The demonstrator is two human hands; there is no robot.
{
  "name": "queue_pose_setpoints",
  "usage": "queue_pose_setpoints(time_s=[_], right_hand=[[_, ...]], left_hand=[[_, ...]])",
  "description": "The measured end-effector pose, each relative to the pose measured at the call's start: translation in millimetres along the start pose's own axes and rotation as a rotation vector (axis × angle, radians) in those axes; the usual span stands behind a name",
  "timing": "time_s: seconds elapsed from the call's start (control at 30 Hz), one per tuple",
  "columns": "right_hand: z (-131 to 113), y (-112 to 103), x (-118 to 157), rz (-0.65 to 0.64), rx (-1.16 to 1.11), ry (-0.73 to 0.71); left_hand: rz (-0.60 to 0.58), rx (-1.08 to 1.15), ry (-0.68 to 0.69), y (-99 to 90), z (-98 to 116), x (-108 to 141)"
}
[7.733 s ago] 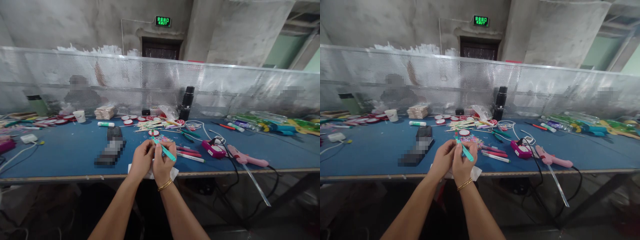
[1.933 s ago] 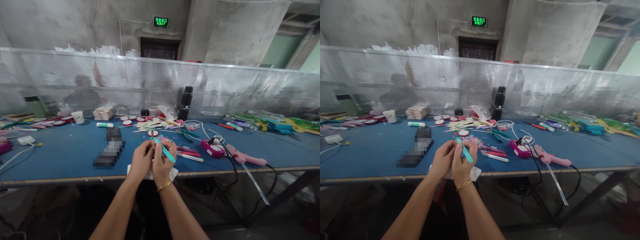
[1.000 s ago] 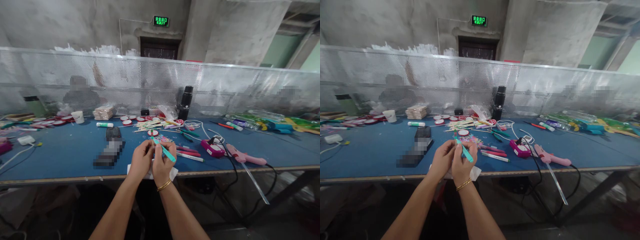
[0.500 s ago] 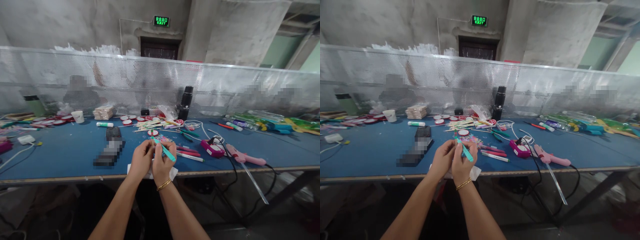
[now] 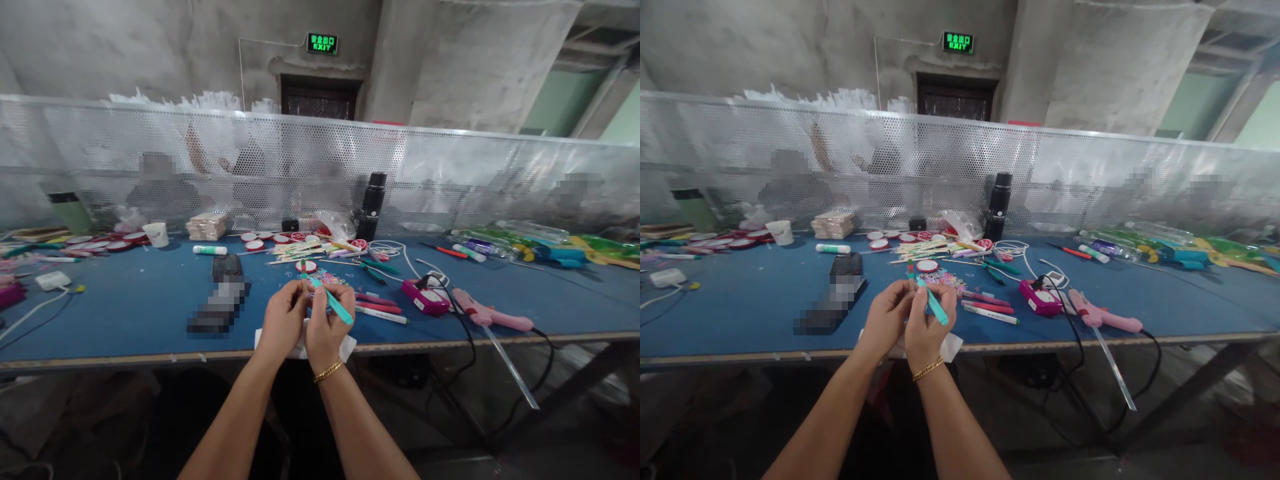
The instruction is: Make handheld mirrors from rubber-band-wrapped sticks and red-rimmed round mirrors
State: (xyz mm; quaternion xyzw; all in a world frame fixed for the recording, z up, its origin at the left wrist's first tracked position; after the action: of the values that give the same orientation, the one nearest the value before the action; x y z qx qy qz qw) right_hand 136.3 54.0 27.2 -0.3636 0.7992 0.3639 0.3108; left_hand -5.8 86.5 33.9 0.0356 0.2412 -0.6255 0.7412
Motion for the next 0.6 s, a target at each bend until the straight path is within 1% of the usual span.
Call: queue_pose_setpoints(time_s=[0.27, 0.47, 0.6], right_hand=[[-2.9, 4.1, -0.5, -0.048, -0.011, -0.026], [-1.8, 0.7, 0.1, -0.003, -0.031, -0.011], [-4.5, 2.6, -0.7, -0.029, -0.030, -0.038]], left_hand=[[-0.009, -0.010, -0.016, 1.5, -2.3, -0.5], [-0.014, -0.004, -0.011, 0.8, 0.7, 0.2], [-0.004, -0.008, -0.012, 0.2, 1.3, 0.1]])
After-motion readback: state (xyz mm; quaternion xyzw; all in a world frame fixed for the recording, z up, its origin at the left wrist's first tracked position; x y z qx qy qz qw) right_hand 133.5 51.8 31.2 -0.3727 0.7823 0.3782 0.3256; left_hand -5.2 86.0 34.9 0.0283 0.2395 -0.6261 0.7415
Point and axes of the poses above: each hand's wrist, its own x-axis away from the middle knuckle, its own y-axis out of the palm, z = x × y, the point moved 10 cm from there along -x, towards the middle knuckle, and after that the axes turned 10 degrees about -y, right-handed, at the moved point
